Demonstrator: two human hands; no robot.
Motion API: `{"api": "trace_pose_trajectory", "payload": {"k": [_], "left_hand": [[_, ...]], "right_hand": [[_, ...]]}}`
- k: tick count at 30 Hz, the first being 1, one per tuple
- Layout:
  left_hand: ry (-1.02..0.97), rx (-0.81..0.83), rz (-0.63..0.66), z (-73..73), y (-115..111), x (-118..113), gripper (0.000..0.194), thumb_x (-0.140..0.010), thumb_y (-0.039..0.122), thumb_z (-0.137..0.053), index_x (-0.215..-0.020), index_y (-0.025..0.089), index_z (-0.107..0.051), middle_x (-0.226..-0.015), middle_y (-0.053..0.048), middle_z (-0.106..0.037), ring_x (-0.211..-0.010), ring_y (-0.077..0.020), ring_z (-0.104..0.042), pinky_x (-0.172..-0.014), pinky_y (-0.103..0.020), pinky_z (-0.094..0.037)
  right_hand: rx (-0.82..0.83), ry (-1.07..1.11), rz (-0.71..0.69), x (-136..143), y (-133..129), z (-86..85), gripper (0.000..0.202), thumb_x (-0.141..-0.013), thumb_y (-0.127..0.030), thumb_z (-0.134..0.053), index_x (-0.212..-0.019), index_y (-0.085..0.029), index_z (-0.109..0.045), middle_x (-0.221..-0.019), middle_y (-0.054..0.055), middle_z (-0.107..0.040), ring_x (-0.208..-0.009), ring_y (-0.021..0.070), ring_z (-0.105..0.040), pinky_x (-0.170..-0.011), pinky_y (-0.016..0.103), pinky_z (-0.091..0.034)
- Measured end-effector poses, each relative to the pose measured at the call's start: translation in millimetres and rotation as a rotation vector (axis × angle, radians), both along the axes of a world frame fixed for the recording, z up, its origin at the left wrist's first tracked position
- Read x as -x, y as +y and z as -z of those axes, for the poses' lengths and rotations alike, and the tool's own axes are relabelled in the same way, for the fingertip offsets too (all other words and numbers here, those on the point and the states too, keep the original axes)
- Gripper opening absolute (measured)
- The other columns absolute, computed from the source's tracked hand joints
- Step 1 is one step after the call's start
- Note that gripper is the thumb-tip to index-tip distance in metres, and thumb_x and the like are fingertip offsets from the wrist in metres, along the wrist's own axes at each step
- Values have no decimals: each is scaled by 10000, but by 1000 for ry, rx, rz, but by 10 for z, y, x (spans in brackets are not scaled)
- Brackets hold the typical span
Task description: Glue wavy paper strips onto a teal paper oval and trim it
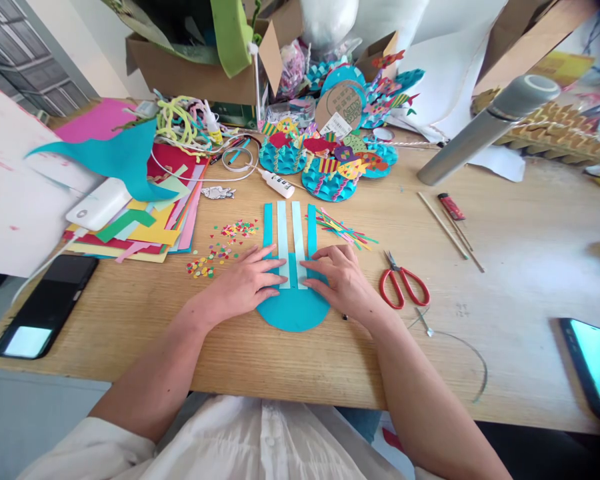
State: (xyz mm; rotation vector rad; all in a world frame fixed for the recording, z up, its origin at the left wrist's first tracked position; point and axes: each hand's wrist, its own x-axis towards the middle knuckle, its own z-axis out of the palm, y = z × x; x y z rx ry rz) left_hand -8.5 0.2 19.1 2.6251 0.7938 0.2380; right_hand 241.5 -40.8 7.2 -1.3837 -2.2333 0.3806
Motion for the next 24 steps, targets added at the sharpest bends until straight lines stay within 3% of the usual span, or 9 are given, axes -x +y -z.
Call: {"api": "trace_pose_trajectory", "payload": {"k": [5,12,24], "left_hand": [[-83,-6,-43,-22,36,35,306,-896,252,-612,-1196,230,-666,-1395,-67,-560,-1416,-273,-337,-1135,-499,-355],[-85,-85,-191,-23,120,131,234,-914,230,-577,-1090,159,-714,-1248,-91,-666,-1356,-280,-430,-1119,-521,-374],[-30,-76,-170,-42,101,101,269,-851,293,-676,-1081,160,-717,-1257,-67,-663,-1371,-304,-405,-1117,-510,-377]], "right_hand": [[-28,7,41,-117,19,-26,290,-892,-350,-607,-1148,-259,-708,-1085,113,-593,-1074,284,-476,-969,507,-409],[-8,-22,12,-165,24,-7,354,-840,-438,-662,-1147,-268,-704,-1093,113,-594,-1088,303,-474,-965,530,-409],[20,-63,17,-189,15,13,401,-800,-425,-714,-1159,-245,-704,-1089,118,-609,-1068,300,-479,-943,508,-416]]}}
